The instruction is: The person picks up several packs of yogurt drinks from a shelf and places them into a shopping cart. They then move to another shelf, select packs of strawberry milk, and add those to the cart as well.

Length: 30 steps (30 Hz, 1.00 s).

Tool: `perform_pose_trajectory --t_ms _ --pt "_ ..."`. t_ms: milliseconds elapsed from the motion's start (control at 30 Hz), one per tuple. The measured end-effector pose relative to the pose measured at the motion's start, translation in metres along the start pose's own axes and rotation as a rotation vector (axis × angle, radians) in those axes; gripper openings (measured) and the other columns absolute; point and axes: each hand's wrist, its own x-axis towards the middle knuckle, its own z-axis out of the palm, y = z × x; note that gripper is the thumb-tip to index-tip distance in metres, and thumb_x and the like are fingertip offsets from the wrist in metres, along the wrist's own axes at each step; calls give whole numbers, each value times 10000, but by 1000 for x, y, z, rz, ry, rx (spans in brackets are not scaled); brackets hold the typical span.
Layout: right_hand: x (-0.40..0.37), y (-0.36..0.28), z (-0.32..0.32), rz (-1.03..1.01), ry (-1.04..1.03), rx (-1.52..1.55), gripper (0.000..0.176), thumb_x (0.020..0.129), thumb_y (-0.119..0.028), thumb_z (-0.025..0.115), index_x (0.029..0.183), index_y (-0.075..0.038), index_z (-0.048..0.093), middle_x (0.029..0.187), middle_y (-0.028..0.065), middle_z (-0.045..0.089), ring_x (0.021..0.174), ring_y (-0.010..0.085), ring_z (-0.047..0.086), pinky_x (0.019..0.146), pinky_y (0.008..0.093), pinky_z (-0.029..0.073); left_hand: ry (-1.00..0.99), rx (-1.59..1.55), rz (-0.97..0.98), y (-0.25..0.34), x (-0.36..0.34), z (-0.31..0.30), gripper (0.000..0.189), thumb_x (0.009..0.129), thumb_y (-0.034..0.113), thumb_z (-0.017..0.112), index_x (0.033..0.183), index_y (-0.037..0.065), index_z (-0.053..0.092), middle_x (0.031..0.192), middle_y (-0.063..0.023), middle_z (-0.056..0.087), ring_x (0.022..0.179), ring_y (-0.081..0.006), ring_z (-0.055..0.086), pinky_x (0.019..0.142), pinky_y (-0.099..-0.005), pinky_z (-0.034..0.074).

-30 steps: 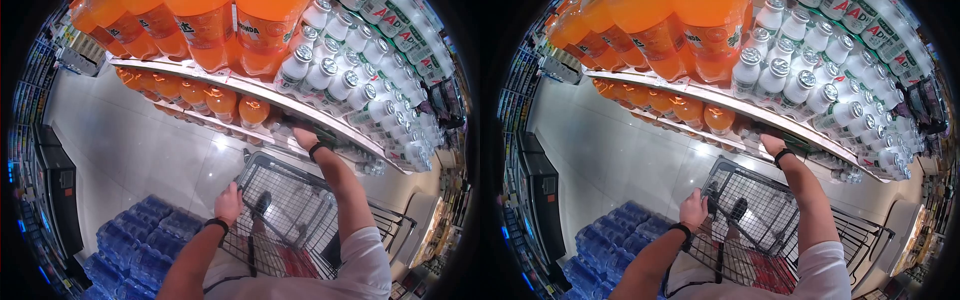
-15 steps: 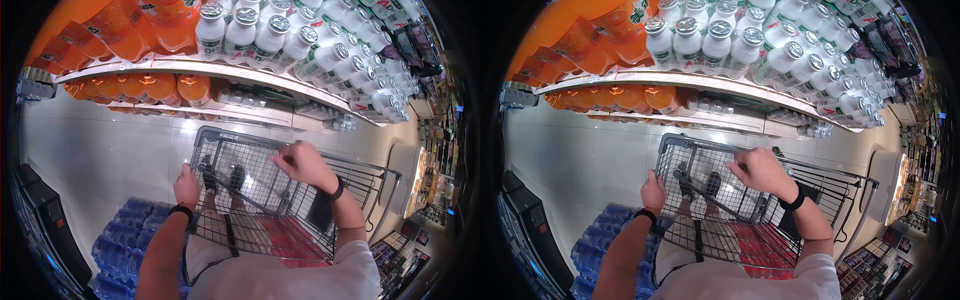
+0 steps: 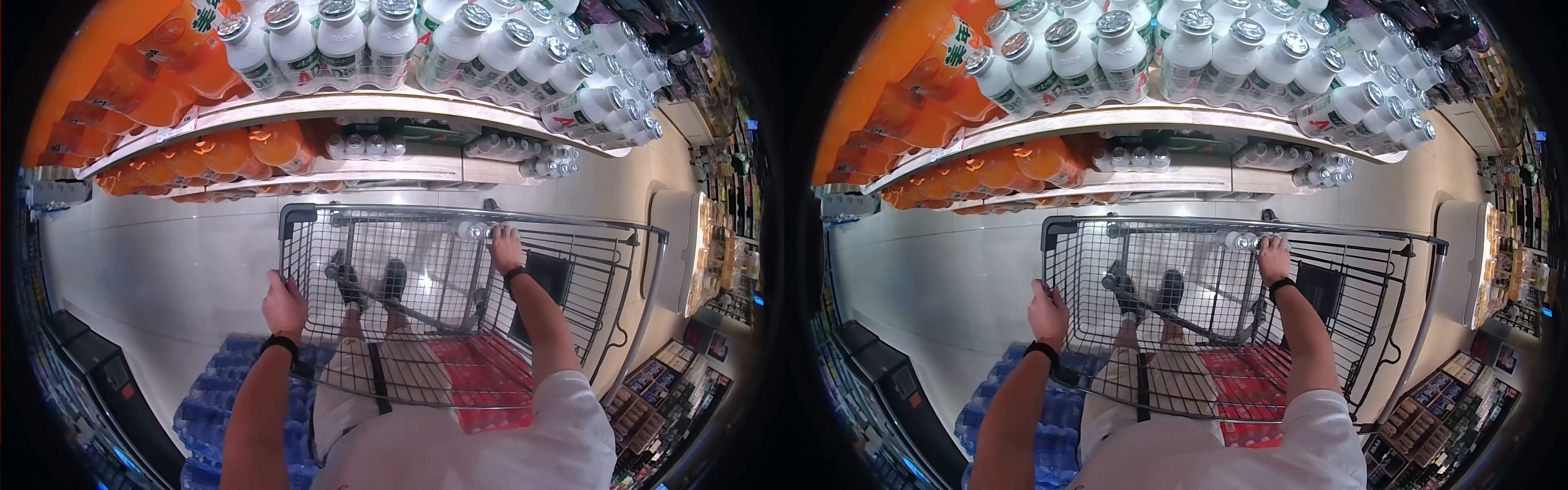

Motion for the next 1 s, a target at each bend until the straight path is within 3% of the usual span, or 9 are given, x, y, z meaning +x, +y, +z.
perform_pose_trajectory --t_ms 233,367,400,467,567,667,700,800,1000 --pt "22 -18 18 -179 78 -236 123 910 -135 553 1004 -55 555 835 124 712 797 291 699 686 385 556 58 60 -6 -9 -2 -1 236 948 139 595 1027 39 396 774 -191 679 720 -423 663 632 -516 510" --pt "6 -25 9 -318 -116 -46 99 932 -117 502 993 -52 545 765 104 722 690 286 730 561 403 556 102 102 13 -21 -1 -1 244 936 138 606 1016 43 396 718 -159 663 699 -406 661 627 -512 505" --pt "3 -29 22 -252 -142 -13 313 858 -299 677 997 -56 537 781 143 713 734 289 721 615 422 550 107 100 13 -22 -1 -2 246 933 138 609 1016 43 398 711 -156 661 694 -405 659 623 -510 503" --pt "-15 -40 21 -73 -30 151 382 853 -308 693 1063 -28 539 839 183 710 826 313 716 679 457 554 120 100 10 -25 -1 -6 250 928 136 616 1014 44 400 698 -149 657 685 -402 656 615 -507 498" --pt "-35 -54 30 284 -38 470 410 832 -300 726 1071 -7 569 885 212 701 893 367 692 741 491 544 135 108 5 -31 -5 -9 256 922 138 623 1015 45 404 688 -147 652 675 -399 653 607 -503 494" --pt "-53 -63 49 406 42 656 358 824 -279 745 1002 -1 606 884 219 697 870 417 672 754 500 534 137 112 -15 -33 -10 -12 257 921 141 624 1020 44 407 687 -145 651 672 -395 653 602 -498 493" --pt "-56 -67 52 441 82 713 322 809 -284 770 859 3 633 843 214 696 830 417 674 736 491 527 140 102 -22 -33 -12 -13 257 921 142 623 1021 43 408 691 -150 653 678 -399 653 604 -500 494" --pt "-59 -61 56 395 44 845 345 800 -304 781 821 20 664 796 225 692 784 422 674 707 480 522 146 81 -44 -32 -18 -16 256 923 147 622 1024 43 410 709 -167 657 695 -414 654 611 -509 496" --pt "-67 -40 67 401 -224 1029 378 777 -303 812 858 55 724 760 177 712 725 266 709 683 386 534 162 82 -58 -40 -24 -12 259 928 163 609 1030 46 403 769 -207 661 718 -443 649 627 -540 495"
